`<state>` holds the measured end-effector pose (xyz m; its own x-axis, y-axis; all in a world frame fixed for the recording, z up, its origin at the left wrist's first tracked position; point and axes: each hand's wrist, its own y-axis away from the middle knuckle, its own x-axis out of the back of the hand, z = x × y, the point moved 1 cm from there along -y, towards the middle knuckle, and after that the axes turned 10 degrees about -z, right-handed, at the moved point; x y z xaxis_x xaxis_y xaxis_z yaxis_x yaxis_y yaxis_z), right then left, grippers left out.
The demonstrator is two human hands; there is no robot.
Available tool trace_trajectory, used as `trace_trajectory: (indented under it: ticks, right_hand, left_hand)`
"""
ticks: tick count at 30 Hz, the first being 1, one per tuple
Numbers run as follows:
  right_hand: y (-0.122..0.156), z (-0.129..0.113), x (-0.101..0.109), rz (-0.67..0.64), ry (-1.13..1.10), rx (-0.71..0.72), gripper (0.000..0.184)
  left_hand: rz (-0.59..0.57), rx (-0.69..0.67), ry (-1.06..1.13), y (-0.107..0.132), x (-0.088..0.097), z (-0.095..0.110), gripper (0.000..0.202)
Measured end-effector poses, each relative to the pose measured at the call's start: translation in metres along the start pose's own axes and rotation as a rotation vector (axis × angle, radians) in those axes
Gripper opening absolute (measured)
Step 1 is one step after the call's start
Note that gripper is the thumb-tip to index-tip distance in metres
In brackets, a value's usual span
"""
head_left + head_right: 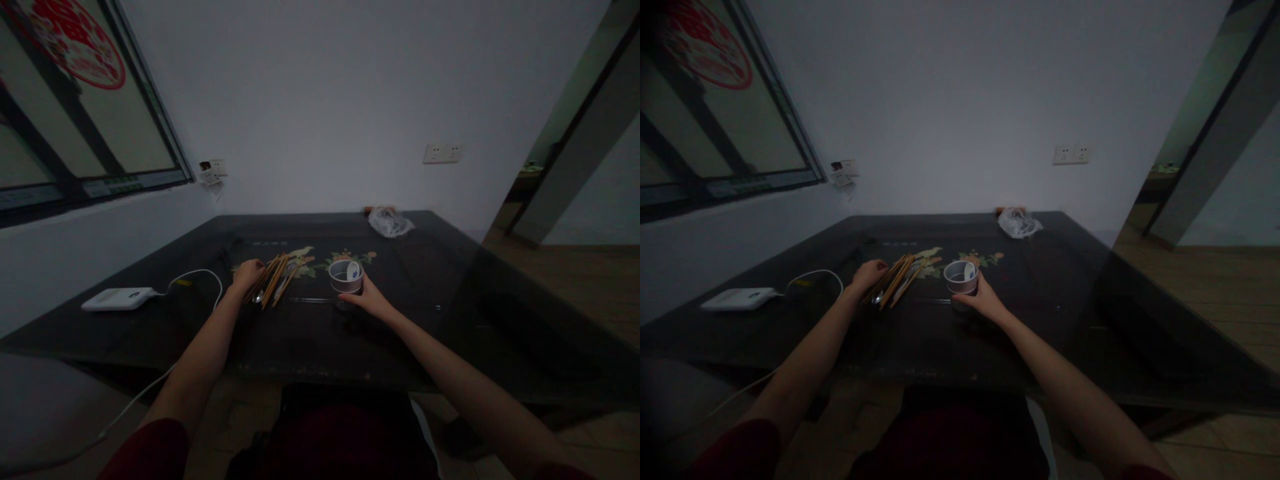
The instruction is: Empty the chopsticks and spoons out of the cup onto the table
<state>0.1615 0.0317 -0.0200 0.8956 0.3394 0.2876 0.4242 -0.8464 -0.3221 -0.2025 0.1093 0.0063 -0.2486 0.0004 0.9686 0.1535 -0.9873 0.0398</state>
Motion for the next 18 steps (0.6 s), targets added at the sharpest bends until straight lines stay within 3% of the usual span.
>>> trace_trajectory:
  ticks: [11, 14, 18]
  right_hand:
    - [0.0, -0.002, -0.001, 0.006, -0.007, 0.006, 0.085]
    - [0.001, -0.003, -0.001, 0.005, 0.007, -0.004, 0.086]
    - [0.002, -0.004, -0.002, 0.01, -0.028, 0.003, 0.086]
  left_hand:
    - [0.193, -0.208, 0.131, 0.002, 0.004, 0.011, 0.026]
    - [0.26, -0.34, 0.204, 0.007, 0.008, 0.028, 0.025]
    - [0.245, -0.582, 0.323, 0.023, 0.016, 0.072, 0.023]
